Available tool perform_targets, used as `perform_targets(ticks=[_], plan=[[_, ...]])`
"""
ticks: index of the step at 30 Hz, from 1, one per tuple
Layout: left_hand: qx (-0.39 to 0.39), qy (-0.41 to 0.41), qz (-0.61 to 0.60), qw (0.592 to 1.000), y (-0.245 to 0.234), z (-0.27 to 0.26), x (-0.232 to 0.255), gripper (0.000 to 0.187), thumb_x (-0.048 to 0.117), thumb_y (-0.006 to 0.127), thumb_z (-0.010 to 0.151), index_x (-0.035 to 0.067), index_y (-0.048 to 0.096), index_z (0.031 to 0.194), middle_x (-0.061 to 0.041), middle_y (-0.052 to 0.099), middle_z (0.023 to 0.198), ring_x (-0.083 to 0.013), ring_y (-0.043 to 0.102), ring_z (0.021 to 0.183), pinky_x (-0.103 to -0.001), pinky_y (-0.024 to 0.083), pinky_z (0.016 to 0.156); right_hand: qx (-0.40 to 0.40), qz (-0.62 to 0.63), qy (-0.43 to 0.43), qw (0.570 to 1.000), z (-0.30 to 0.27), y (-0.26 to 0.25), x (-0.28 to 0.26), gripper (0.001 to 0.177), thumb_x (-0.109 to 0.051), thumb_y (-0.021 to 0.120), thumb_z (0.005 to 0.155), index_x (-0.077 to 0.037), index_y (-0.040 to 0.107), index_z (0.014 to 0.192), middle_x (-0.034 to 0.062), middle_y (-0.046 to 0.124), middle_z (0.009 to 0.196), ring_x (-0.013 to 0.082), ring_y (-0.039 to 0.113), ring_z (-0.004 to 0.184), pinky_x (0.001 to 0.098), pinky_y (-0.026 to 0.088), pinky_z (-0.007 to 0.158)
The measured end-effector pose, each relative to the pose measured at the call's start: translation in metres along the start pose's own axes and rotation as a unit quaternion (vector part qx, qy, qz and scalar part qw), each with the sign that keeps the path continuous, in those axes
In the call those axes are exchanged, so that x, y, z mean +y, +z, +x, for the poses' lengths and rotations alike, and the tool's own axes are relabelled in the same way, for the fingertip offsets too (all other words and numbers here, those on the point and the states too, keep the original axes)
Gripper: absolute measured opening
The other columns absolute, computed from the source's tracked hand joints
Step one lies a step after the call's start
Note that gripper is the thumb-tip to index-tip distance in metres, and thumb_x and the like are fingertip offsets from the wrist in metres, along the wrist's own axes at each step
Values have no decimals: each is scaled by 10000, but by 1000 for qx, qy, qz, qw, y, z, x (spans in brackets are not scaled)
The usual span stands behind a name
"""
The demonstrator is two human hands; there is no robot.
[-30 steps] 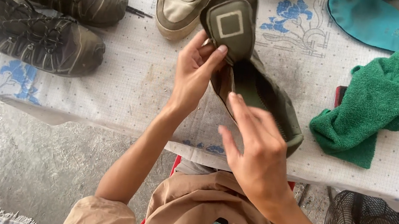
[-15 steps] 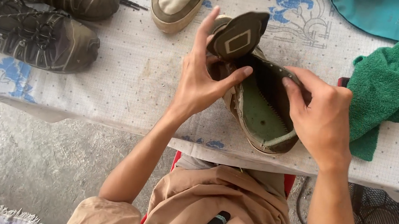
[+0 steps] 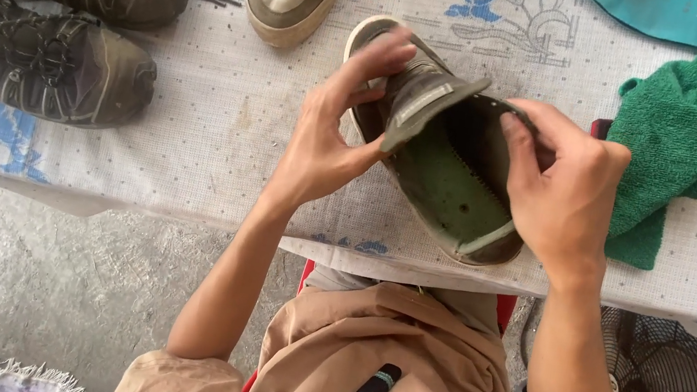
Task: The person cleans the tongue and interior of a beige sneaker using a green cloth. They then remove the insole, place it on the table, and use a red sponge to wipe the insole and the inside of the shoe.
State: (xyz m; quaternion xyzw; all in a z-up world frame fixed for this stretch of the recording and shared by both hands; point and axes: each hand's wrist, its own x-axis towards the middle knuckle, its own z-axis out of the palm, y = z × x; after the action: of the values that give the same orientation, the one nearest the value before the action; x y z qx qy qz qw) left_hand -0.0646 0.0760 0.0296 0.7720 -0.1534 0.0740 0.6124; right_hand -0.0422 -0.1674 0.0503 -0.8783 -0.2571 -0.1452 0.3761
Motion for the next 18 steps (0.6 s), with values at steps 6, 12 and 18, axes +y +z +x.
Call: perform_targets(ticks=[6,12,18], plan=[[45,-4,67,997,6,1,-27,434,72,704,1033,230,584,1419,-30,618,1497,-263,594,1412,-407,577,1139,15,-33,1,999,-3,-2,-18,197,-87,664,1132,70,782,1132,123,777,913,165,446,498,321,348,509],[148,-74,97,981,3,20,-18,457,436,552,1019,8,664,902,-44,687,757,-104,569,658,-265,424,539,16,-27,-7,999,15,-8,-24,185,-50,696,1102,106,790,1136,151,789,905,175,647,597,291,430,536],[124,-49,80,988,-8,46,-32,460,476,509,1037,62,538,839,2,509,728,-80,332,615,-228,278,547,30,-76,-62,995,35,-9,-27,94,23,734,1112,85,804,1103,91,728,770,164,491,524,306,315,485]])
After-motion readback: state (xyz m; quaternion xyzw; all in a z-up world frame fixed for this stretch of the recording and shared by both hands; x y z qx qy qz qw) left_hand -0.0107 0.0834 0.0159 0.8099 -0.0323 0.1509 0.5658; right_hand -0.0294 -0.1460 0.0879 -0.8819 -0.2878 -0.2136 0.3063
